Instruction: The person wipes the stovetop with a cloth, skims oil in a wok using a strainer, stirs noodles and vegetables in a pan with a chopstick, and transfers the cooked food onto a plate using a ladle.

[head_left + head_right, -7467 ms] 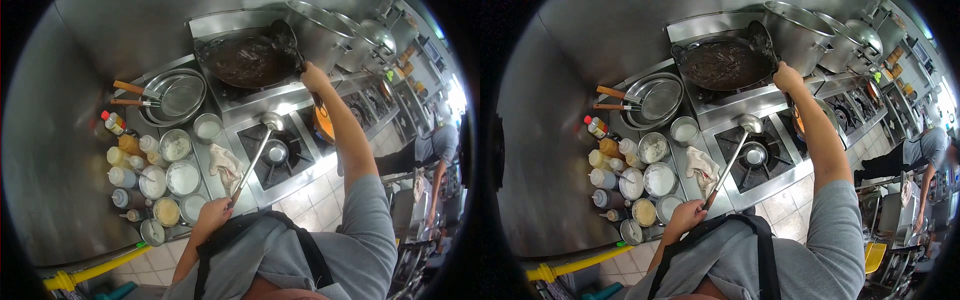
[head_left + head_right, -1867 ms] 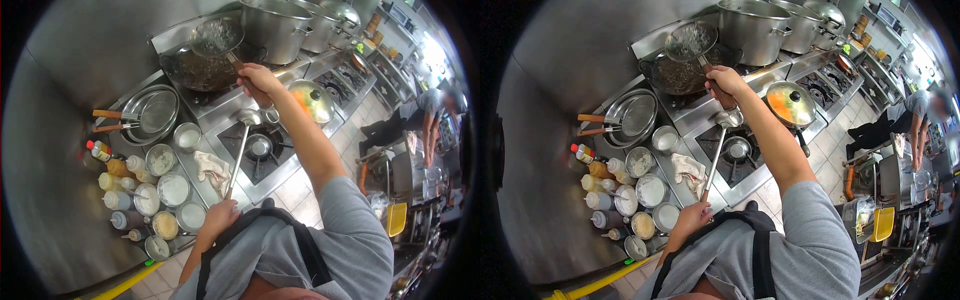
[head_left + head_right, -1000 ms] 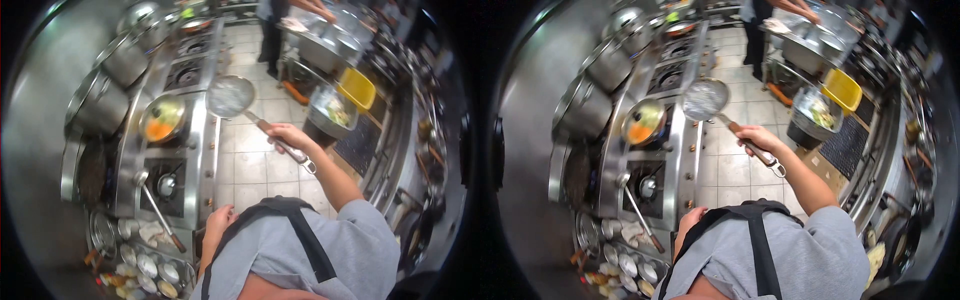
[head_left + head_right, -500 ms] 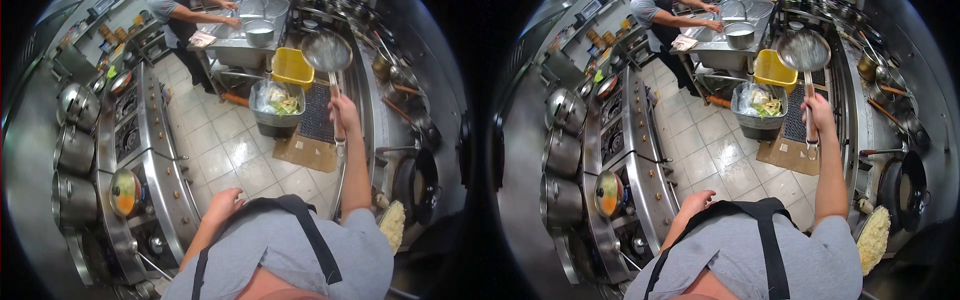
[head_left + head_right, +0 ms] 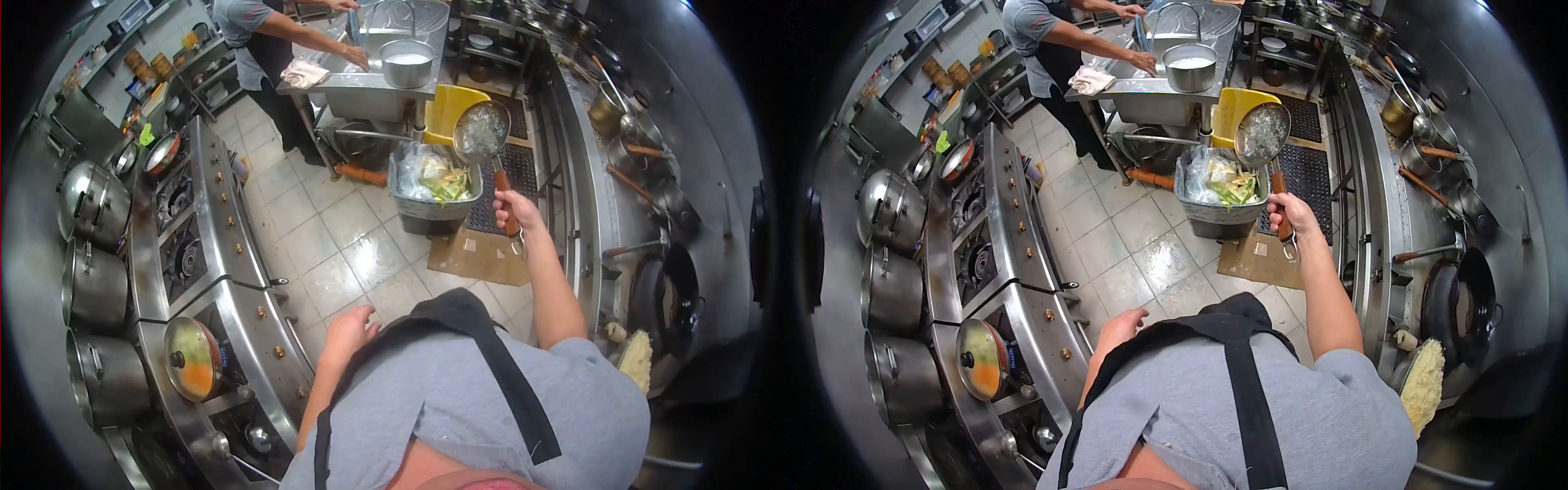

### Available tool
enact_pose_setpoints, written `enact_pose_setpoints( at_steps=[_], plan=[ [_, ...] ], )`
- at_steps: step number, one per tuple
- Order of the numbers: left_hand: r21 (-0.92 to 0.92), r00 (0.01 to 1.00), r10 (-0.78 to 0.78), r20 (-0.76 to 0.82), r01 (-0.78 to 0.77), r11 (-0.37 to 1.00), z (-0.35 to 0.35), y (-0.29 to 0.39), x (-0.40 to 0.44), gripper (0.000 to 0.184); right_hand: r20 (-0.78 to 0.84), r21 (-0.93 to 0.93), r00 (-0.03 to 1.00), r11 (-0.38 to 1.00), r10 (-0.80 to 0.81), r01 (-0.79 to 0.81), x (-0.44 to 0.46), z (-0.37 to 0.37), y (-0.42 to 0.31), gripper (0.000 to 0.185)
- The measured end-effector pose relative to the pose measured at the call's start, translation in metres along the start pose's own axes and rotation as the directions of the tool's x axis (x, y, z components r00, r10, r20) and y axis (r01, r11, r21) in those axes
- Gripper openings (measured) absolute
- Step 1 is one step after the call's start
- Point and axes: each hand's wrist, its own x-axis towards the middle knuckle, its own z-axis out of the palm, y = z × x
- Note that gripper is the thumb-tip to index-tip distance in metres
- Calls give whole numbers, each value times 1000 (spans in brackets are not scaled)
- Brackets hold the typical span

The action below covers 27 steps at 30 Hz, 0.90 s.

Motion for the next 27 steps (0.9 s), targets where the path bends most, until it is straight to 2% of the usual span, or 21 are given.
enact_pose_setpoints(
  at_steps=[1, 5, 6, 7, 10, 12, 15, 16, 18, 19, 21, 22, 25, 27],
  plan=[
    [10, 998, -44, 47, 43, 999, 2, -8, 0, 33, -38, -61, 999, 998, -23, 21, 5, 1, -2, 13],
    [-62, 983, -177, 43, 180, 982, 29, -34, -2, 36, -132, -247, 980, 962, -148, 112, 37, 9, -41, 14],
    [-68, 964, -255, 69, 260, 963, 34, -35, -1, 37, -139, -283, 972, 948, -187, 142, 45, 11, -57, 15],
    [-72, 938, -332, 97, 339, 938, 36, -33, 1, 39, -143, -346, 958, 919, -250, 188, 54, 12, -75, 15],
    [-110, 921, -379, 97, 388, 915, 46, -19, 12, 42, -154, -517, 877, 794, -455, 321, 61, 14, -110, 17],
    [-97, 914, -392, 99, 401, 911, 45, -4, 27, 42, -95, -600, 837, 702, -538, 383, 57, 9, -132, 38],
    [-78, 905, -410, 115, 420, 904, 34, 25, 51, 43, -10, -763, 658, 431, -753, 482, 75, -5, -142, 66],
    [-80, 904, -409, 128, 420, 904, 33, 34, 59, 43, -13, -763, 665, 438, -746, 476, 81, -2, -138, 66],
    [-53, 905, -399, 150, 410, 911, 40, 44, 74, 42, -125, -909, 644, 347, -755, 231, 97, 0, -132, 70],
    [-28, 908, -384, 165, 394, 919, 43, 48, 80, 42, -29, -923, 573, 242, -819, 301, 134, -21, -113, 72],
    [-31, 904, -395, 164, 405, 914, 46, 59, 86, 42, -130, -973, 787, 232, -603, 18, 146, -10, -105, 73],
    [-41, 902, -401, 159, 412, 910, 48, 64, 90, 41, -153, -987, 859, 118, -489, -109, 165, -16, -97, 73],
    [-49, 915, -391, 96, 397, 916, 48, 72, 89, 41, -107, -991, 908, 120, -405, -64, 174, -64, -84, 73],
    [-55, 898, -430, 94, 436, 898, 49, 74, 88, 41, -152, -988, 874, 104, -462, -117, 132, -77, -87, 72]
  ],
)
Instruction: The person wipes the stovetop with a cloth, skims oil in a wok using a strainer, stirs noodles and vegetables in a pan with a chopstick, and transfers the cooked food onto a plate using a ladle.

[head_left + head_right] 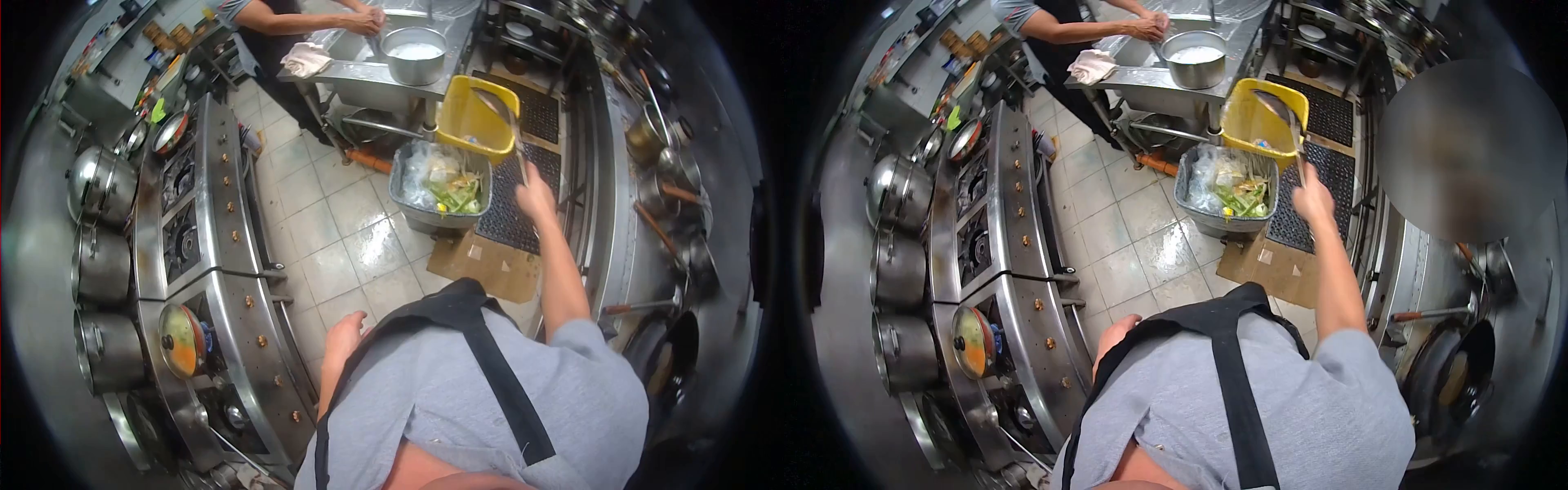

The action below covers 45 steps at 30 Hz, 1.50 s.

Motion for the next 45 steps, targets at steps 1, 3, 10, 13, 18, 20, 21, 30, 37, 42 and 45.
enact_pose_setpoints(
  at_steps=[1, 3, 10, 13, 18, 20, 21, 30, 37, 42, 45],
  plan=[
    [-9, 999, -45, 7, 45, 999, 2, 0, -3, 41, -30, 26, 1000, 1000, 3, -3, -3, -6, 12, 72],
    [0, 995, -97, 12, 97, 995, 10, -6, -9, 42, -129, 39, 991, 999, -29, 35, -9, -19, 17, 76],
    [78, 1000, 1, -32, 1, 997, 6, 15, -4, 37, -112, 110, 977, 975, -179, 191, 53, 54, -4, 68],
    [152, 998, 42, -36, -36, 988, 4, 14, -8, 36, 30, 431, 990, 895, -140, 113, 53, 59, 1, 61],
    [-62, 985, -174, 18, 174, 983, -29, 36, -25, 38, 313, 916, 947, 286, -72, -281, -21, 69, -23, 33],
    [-79, 982, -174, -76, 168, 983, -48, 39, -30, 40, 434, 900, 861, 160, -265, -405, -46, 81, -44, 32],
    [-81, 974, -158, -161, 146, 986, -58, 39, -32, 41, 498, 865, 781, 150, -377, -479, -56, 93, -52, 34],
    [-105, 883, 25, -469, -84, 991, -72, 39, -59, 59, 588, 760, 288, 394, -756, -517, -227, 105, -199, 33],
    [-502, 494, -402, -771, -84, 861, -42, -74, -201, 32, 430, 900, -315, 428, -846, 79, -352, 103, -306, 42],
    [-687, -19, -733, -680, -333, 646, -37, -162, -334, 24, 492, 810, -296, 305, -819, 501, -428, 190, -306, 26],
    [-669, -353, -765, -539, -372, 643, -39, -210, -431, 17, 583, 743, -303, 345, -754, 573, -465, 203, -297, 23]
  ],
)
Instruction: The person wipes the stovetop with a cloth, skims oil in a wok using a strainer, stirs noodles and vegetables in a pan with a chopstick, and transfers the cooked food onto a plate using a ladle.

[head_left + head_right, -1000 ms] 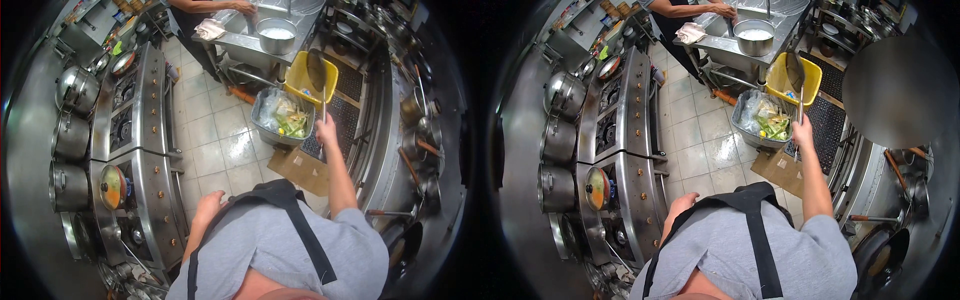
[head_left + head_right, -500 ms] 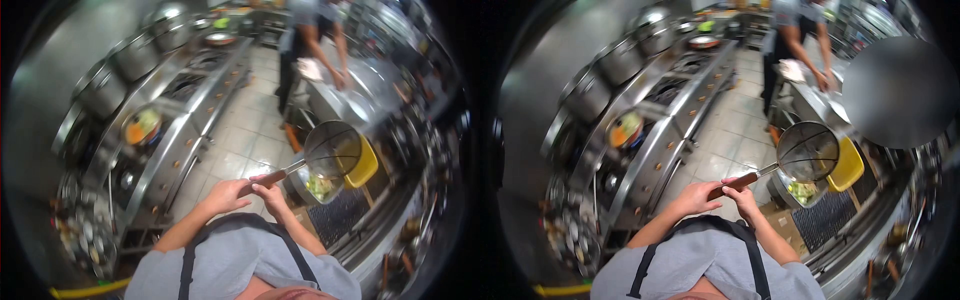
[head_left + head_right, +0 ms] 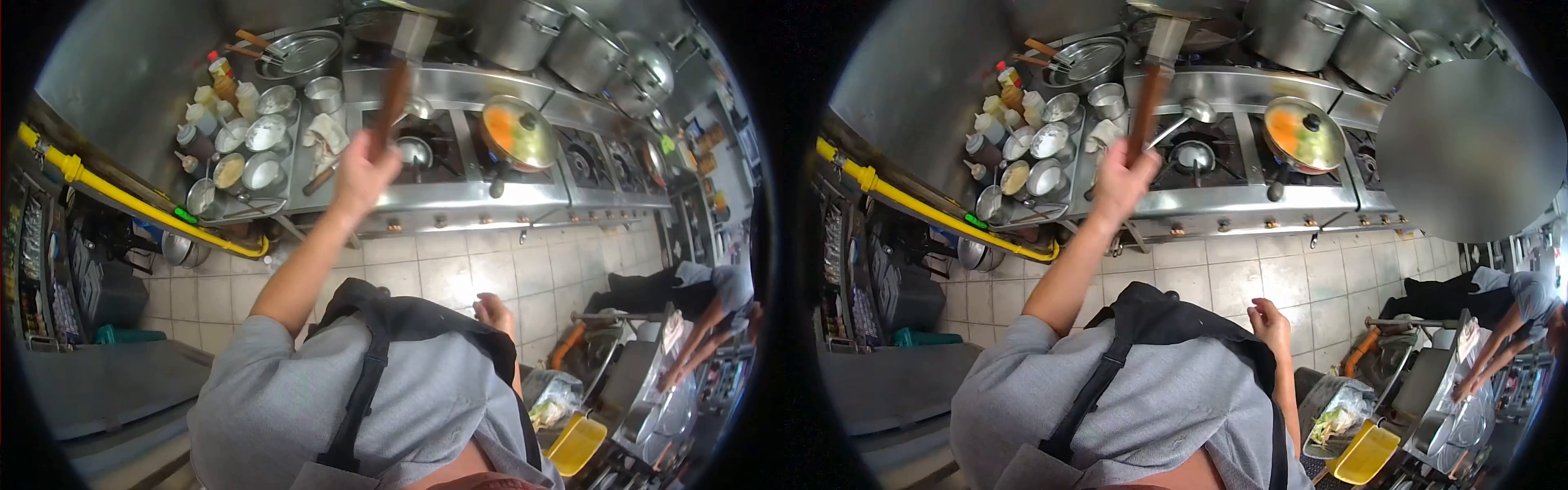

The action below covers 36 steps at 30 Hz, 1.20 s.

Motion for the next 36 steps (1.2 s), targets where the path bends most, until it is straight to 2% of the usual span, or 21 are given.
enact_pose_setpoints(
  at_steps=[1, 2, 5, 6, 8, 10, 13, 14, 16, 17, 19, 21, 22, 24, 25, 28, 30, 32, 33, 34, 36],
  plan=[
    [48, 993, 65, -98, -61, 997, -29, -9, 26, 19, 35, -174, 999, 985, 5, 1, 2, 11, 4, 24],
    [221, 984, 31, -173, 8, 975, -60, -6, 48, 22, 58, -339, 998, 941, 21, 0, 4, 21, 8, 24],
    [208, 970, -16, -241, 67, 976, -150, -45, 134, 18, 94, -287, 987, 953, 129, -98, 1, 38, 28, 24],
    [160, 981, -59, -186, 90, 983, -176, -58, 158, 16, 127, -266, 983, 959, 135, -98, 2, 39, 34, 24],
    [203, 957, -122, -264, 179, 963, -203, -77, 191, 13, 115, -272, 989, 960, 97, -63, -4, 41, 50, 25],
    [249, 930, -310, -196, 353, 902, -225, -91, 217, 17, 112, -283, 992, 959, 50, -17, -4, 38, 52, 26],
    [184, 873, -441, -210, 478, 859, -241, -123, 249, 20, 30, -415, 976, 891, 216, -184, -12, 27, 28, 29],
    [96, 865, -483, -136, 496, 863, -250, -135, 260, 20, 3, -415, 972, 884, 236, -214, -12, 27, 40, 30],
    [-184, 873, -487, -33, 474, 861, -258, -146, 271, 21, -10, -410, 958, 873, 287, -266, -17, 24, 49, 30],
    [-176, 867, -499, -7, 490, 854, -251, -154, 268, 21, 10, -370, 938, 873, 346, -318, -19, 22, 65, 33],
    [-505, 864, -423, -273, 246, 828, -236, -156, 245, 29, -30, -372, 911, 842, 410, -391, -35, 20, 80, 35],
    [-524, 792, -411, -452, 138, 841, -199, -165, 199, 35, -73, -443, 861, 757, 503, -480, -46, 20, 92, 36],
    [-448, 832, -348, -432, 137, 884, -197, -210, 184, 36, -83, -428, 855, 756, 513, -495, -55, 20, 98, 36],
    [-245, 985, -108, -135, 73, 967, -173, -283, 128, 17, -93, -422, 802, 706, 590, -568, -80, 21, 113, 34],
    [-141, 934, -295, -200, 270, 952, -98, -215, 76, 10, -109, -424, 812, 712, 573, -559, -94, 23, 124, 34],
    [58, 826, -501, 257, 504, 862, -31, -258, -6, 18, -61, -321, 735, 684, 675, -655, -122, 18, 135, 33],
    [245, 744, -419, 520, 340, 908, 0, -258, -51, 21, -29, -303, 722, 682, 692, -666, -138, 16, 166, 33],
    [395, 582, -364, 727, 79, 915, 23, -237, -74, 26, -50, -194, 733, 713, 679, -674, -146, 12, 196, 31],
    [455, 482, -374, 793, -60, 888, 31, -206, -74, 30, -3, -208, 746, 729, 666, -652, -140, 1, 173, 30],
    [469, 498, -384, 777, -52, 882, 34, -199, -77, 30, 16, -219, 753, 737, 658, -640, -128, -4, 148, 30],
    [506, 349, -419, 838, -211, 836, 39, -190, -85, 33, -37, -246, 776, 747, 629, -617, -127, -8, 181, 29]
  ],
)
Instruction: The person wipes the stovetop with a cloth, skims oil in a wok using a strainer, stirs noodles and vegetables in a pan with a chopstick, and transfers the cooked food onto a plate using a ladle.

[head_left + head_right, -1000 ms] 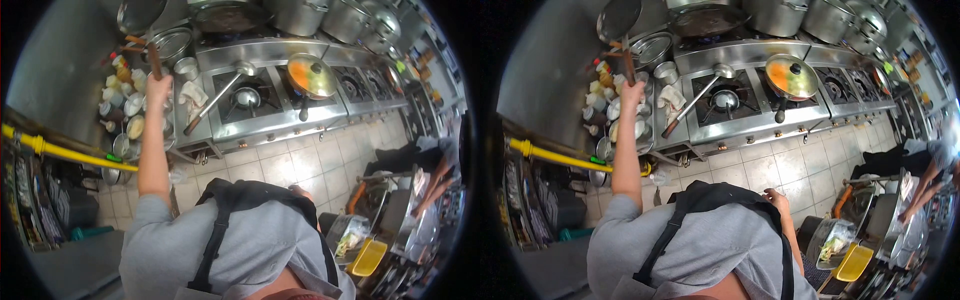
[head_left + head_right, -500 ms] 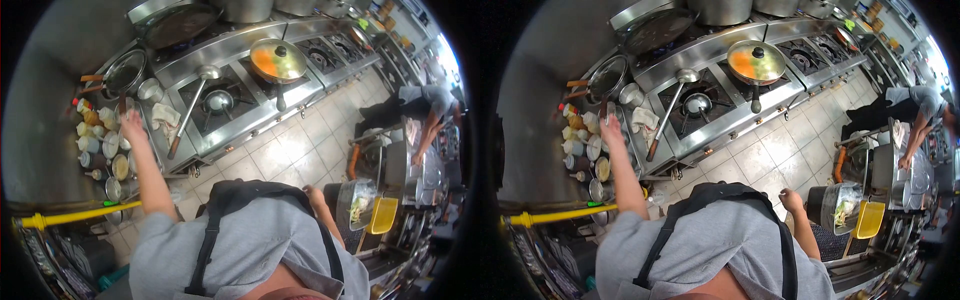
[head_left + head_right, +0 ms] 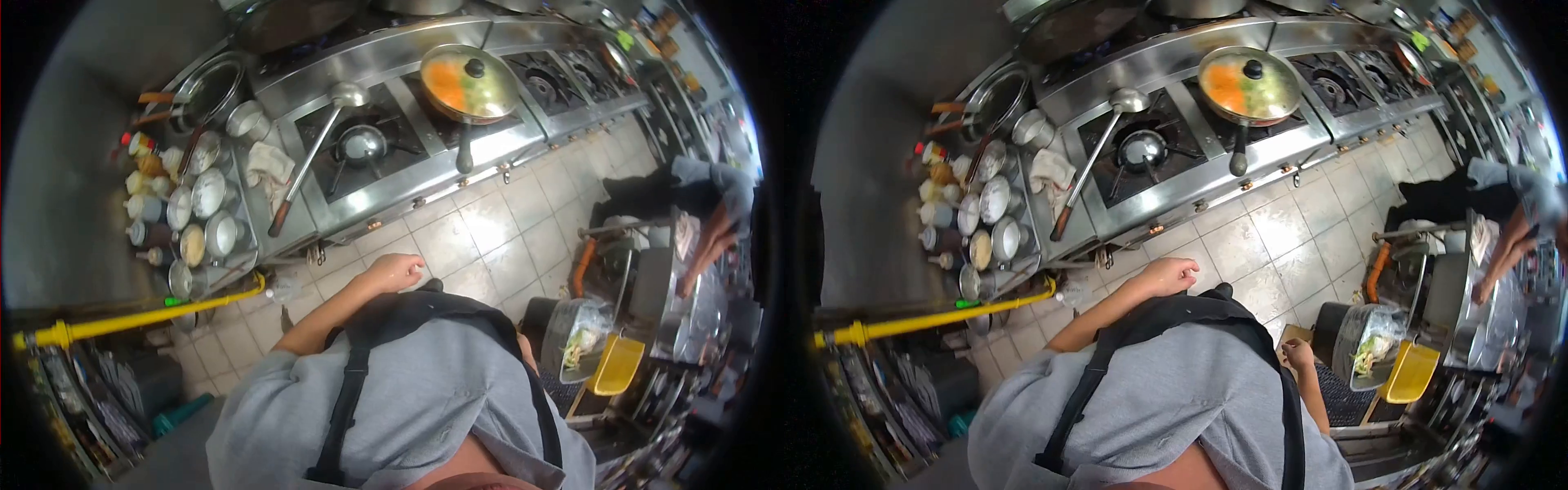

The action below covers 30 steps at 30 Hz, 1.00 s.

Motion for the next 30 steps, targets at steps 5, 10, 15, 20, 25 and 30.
enact_pose_setpoints(
  at_steps=[5, 10, 15, 20, 25, 30],
  plan=[
    [257, 988, -140, -68, 153, 954, 9, -23, -19, 32, -24, -47, 991, 991, -129, 128, 89, 11, 70, 27],
    [116, 873, -307, -379, 374, 920, -2, -36, -70, 28, 127, -47, 977, 983, -171, 178, 147, -15, 45, 27],
    [-88, 472, -481, -738, 640, 763, -32, -80, -138, 12, 179, -47, 964, 977, -198, 209, 167, -20, 13, 27],
    [-216, 78, -440, -895, 786, 579, -81, -142, -227, 14, 195, -42, 956, 972, -219, 232, 164, -4, -19, 27],
    [-134, 54, -364, -930, 872, 472, -124, -191, -280, 14, 209, -48, 953, 971, -219, 234, 150, 28, -31, 27],
    [282, 554, -326, -766, 746, 604, -148, -226, -299, 11, 211, -53, 947, 965, -241, 257, 143, 55, -29, 27]
  ],
)
